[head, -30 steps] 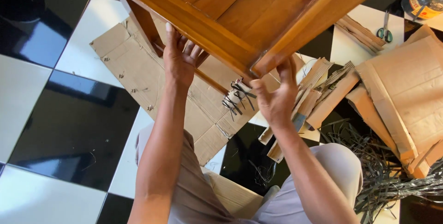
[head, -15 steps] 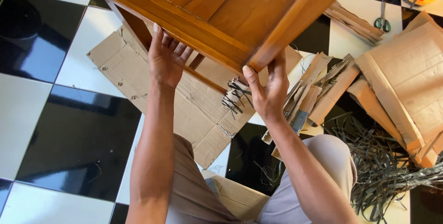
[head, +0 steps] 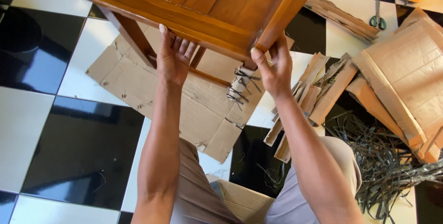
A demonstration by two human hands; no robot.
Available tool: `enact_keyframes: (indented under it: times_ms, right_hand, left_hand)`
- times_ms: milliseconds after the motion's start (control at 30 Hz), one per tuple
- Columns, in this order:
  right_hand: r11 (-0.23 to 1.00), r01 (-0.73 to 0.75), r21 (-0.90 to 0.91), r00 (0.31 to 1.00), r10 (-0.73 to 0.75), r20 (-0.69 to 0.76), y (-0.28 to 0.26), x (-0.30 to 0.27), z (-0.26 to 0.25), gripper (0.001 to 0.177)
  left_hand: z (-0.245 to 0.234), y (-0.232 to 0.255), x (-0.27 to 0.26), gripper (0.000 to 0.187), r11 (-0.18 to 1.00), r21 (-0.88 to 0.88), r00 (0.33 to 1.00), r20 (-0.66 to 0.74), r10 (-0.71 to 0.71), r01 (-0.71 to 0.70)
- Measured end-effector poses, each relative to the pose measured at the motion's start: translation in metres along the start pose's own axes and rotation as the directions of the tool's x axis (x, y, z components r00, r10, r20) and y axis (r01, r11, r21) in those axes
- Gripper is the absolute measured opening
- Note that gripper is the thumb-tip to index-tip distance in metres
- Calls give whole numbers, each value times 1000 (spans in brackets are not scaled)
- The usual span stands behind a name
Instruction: Wrapping a wooden chair leg with cardboard and securing it with string
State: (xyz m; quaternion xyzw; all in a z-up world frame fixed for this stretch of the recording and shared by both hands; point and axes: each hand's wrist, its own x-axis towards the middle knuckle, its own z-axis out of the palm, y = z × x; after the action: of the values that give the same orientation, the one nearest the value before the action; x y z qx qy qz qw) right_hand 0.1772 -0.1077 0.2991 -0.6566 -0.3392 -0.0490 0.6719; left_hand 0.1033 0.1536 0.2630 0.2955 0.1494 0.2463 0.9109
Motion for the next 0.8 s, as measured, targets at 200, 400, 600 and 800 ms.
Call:
enact_keyframes:
  times_ms: [200, 400, 600, 800]
  right_hand:
    - [992, -41, 116, 998, 35, 53, 51, 20, -41, 57]
    - [985, -115, 127, 989, 102, 107, 44, 19, -79, 43]
    - [981, -157, 116, 987, 153, 43, 10, 7, -97, 36]
    - [979, -170, 111, 985, 166, 42, 25, -6, -104, 37]
  left_hand:
    - [7, -34, -17, 56, 990, -115, 997, -22, 75, -77]
    - [-5, -81, -35, 38, 980, -130, 988, -46, 149, -154]
    - [-32, -132, -49, 48, 983, -80, 986, -30, 165, -167]
    - [-47, -149, -61, 52, 973, -38, 973, -47, 225, -227]
